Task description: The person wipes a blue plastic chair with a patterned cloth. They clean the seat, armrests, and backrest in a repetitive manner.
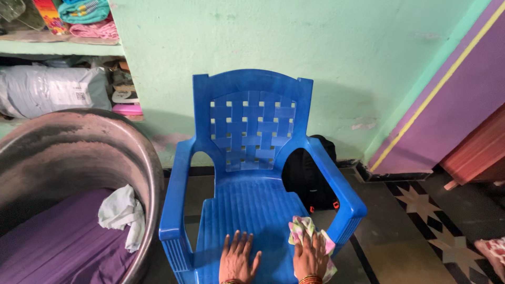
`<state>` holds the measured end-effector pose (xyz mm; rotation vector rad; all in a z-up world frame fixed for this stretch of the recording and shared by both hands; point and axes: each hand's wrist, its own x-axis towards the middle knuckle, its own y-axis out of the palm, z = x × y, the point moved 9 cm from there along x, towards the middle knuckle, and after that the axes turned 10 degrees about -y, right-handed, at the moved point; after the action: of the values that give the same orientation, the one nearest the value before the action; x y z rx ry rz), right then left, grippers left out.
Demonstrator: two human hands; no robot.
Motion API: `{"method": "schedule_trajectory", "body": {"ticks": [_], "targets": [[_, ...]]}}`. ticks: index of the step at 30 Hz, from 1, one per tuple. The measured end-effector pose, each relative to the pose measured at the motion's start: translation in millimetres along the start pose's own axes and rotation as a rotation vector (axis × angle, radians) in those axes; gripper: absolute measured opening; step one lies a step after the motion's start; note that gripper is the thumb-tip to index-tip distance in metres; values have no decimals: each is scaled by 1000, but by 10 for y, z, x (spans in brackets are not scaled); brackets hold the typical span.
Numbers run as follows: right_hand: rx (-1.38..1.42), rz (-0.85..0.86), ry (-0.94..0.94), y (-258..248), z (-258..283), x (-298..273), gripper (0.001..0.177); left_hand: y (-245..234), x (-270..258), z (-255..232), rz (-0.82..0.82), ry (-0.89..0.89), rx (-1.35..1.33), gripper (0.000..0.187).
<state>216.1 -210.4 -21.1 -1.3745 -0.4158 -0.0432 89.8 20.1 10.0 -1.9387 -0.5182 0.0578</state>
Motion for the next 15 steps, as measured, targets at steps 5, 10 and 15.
{"method": "schedule_trajectory", "body": {"ticks": [5, 10, 15], "targets": [[-18, -15, -192, -79, 117, 295, 53, 232, 8, 89, 131, -29, -8, 66], [-46, 42, -181, -65, 144, 321, 55, 273, 6, 68, 75, 45, -25, 63], [-36, 59, -181, -77, 165, 301, 58, 261, -56, -118, 55, 269, -75, 65]]}}
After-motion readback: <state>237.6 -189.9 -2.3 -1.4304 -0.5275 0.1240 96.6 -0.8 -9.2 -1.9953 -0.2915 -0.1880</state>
